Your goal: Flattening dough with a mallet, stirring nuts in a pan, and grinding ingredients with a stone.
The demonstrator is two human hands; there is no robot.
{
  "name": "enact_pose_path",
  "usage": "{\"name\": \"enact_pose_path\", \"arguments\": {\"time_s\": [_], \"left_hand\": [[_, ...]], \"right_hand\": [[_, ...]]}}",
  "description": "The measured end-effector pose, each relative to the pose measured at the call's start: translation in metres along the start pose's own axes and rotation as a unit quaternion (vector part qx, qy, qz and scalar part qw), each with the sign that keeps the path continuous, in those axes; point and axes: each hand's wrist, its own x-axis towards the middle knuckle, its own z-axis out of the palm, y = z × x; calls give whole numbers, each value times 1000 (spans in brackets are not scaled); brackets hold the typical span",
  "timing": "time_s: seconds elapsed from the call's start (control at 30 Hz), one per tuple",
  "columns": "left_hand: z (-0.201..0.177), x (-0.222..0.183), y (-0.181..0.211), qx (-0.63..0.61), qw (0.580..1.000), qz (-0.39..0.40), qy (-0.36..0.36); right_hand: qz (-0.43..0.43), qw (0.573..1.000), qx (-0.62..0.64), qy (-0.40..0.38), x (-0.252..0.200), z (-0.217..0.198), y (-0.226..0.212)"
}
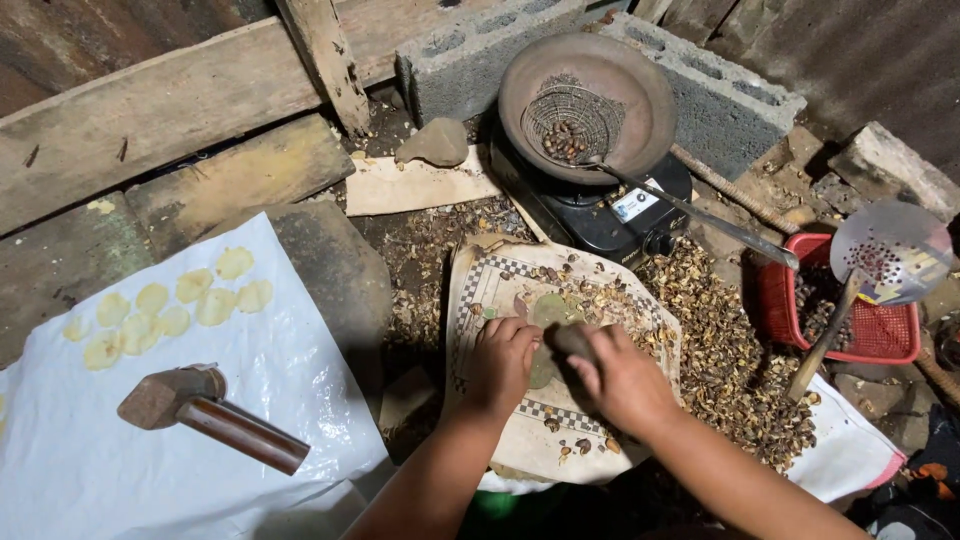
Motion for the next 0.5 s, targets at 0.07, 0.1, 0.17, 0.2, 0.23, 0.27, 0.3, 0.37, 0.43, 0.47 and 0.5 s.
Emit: {"name": "enact_pose_path", "arguments": {"time_s": [0.07, 0.1, 0.17, 0.2, 0.23, 0.27, 0.3, 0.37, 0.43, 0.47, 0.5], "left_hand": [[1, -5, -2, 3, 1000, 0, -7], [-3, -6, 1, -9, 1000, -6, -7], [-5, 9, -1, -21, 1000, -2, 3], [-4, 6, -1, -29, 1000, -7, 1], [-3, 3, 0, -36, 999, -13, 0], [-12, 1, 7, -39, 999, -13, -1], [-21, -1, 15, -37, 999, -19, -5], [-20, 12, 16, -35, 999, -19, 5], [-5, 6, 9, -30, 998, -46, 25], [-10, 7, 21, -29, 998, -44, 27], [-15, 8, 33, -21, 997, -78, 19]], "right_hand": [[39, 998, 48, 12, 1, 6, 8], [69, 995, 71, -16, 0, 12, 11], [95, 991, 92, -33, 15, 12, 19], [96, 991, 81, -37, 16, 15, 22], [96, 992, 70, -42, 17, 17, 26], [98, 992, 69, -43, 11, 12, 16], [84, 995, 35, -46, 4, 6, 7], [64, 997, -5, -39, 10, 3, 6], [3, 995, -95, -33, 10, 27, 19], [3, 995, -94, -30, -2, 27, 14], [-66, 990, -117, 48, -13, 26, 9]]}}
